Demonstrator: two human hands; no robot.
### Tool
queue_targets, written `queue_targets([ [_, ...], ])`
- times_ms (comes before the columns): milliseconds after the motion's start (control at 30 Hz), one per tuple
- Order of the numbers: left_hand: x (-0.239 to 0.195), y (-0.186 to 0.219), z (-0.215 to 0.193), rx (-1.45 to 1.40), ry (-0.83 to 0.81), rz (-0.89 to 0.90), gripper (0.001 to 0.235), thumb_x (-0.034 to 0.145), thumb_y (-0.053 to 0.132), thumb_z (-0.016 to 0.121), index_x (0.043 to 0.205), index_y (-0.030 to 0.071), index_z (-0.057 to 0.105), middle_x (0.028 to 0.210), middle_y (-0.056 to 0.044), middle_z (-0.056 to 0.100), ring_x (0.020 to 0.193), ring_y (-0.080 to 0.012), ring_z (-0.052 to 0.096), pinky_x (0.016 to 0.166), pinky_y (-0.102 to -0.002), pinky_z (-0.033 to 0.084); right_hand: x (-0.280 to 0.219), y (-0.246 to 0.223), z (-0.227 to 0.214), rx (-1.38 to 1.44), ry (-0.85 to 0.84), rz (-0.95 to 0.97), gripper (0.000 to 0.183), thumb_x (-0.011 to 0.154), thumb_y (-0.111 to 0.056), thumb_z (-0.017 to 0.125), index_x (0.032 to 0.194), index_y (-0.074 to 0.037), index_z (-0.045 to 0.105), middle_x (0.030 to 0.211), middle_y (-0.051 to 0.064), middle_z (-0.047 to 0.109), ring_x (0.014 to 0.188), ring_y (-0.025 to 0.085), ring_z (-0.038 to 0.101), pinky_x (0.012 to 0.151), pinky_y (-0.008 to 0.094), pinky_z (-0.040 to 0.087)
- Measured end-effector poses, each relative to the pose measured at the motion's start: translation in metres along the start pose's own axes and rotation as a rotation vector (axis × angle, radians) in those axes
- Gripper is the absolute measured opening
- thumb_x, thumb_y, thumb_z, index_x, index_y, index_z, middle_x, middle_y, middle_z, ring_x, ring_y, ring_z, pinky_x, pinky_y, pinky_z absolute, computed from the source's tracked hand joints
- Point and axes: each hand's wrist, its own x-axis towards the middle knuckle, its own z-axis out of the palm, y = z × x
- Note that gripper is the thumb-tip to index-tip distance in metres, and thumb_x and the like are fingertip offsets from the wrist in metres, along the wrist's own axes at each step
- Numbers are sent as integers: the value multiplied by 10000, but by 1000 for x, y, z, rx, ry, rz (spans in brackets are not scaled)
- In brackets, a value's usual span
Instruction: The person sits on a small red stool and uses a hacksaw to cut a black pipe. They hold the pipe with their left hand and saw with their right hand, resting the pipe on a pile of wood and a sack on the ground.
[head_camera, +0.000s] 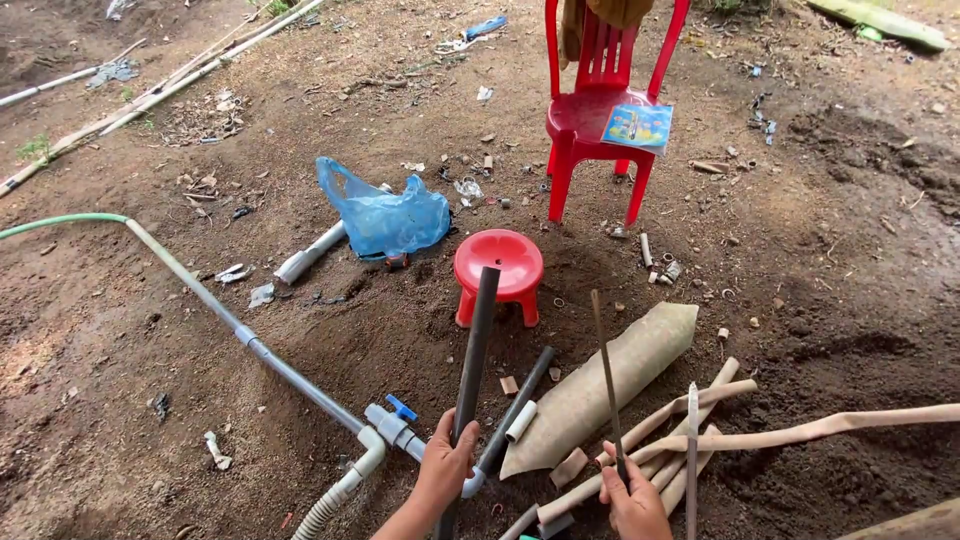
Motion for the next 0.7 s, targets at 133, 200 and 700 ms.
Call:
queue_targets([
  [133, 6, 5, -3, 60, -6, 82, 355, 1033, 301, 680, 1348, 141, 655, 669, 16, 542, 534, -108, 520, 468, -268, 392, -4, 5, -2, 12, -67, -38, 525, 1067, -228, 538, 1578, -114, 580, 706, 131, 623, 410, 142, 370, 392, 290, 265],
  [200, 8, 31, -8, 291, 36, 4, 215, 992, 240, 734, 1192, 183, 678, 906, -16, 703, 656, -104, 589, 581, -257, 535, -4, 9, -2, -186, -57, 33, 528, 1058, -226, 586, 1584, -251, 620, 652, 97, 607, 424, 160, 432, 417, 302, 288],
  [700, 43, 37, -27, 1116, 353, 230, 171, 876, 273, 756, 997, 166, 701, 929, -91, 757, 868, -360, 739, 769, -510, 586, -90, -65, 92, -520, -327, -105, 560, 1020, -228, 591, 1577, -186, 591, 752, 48, 715, 658, 143, 573, 612, 267, 489],
])
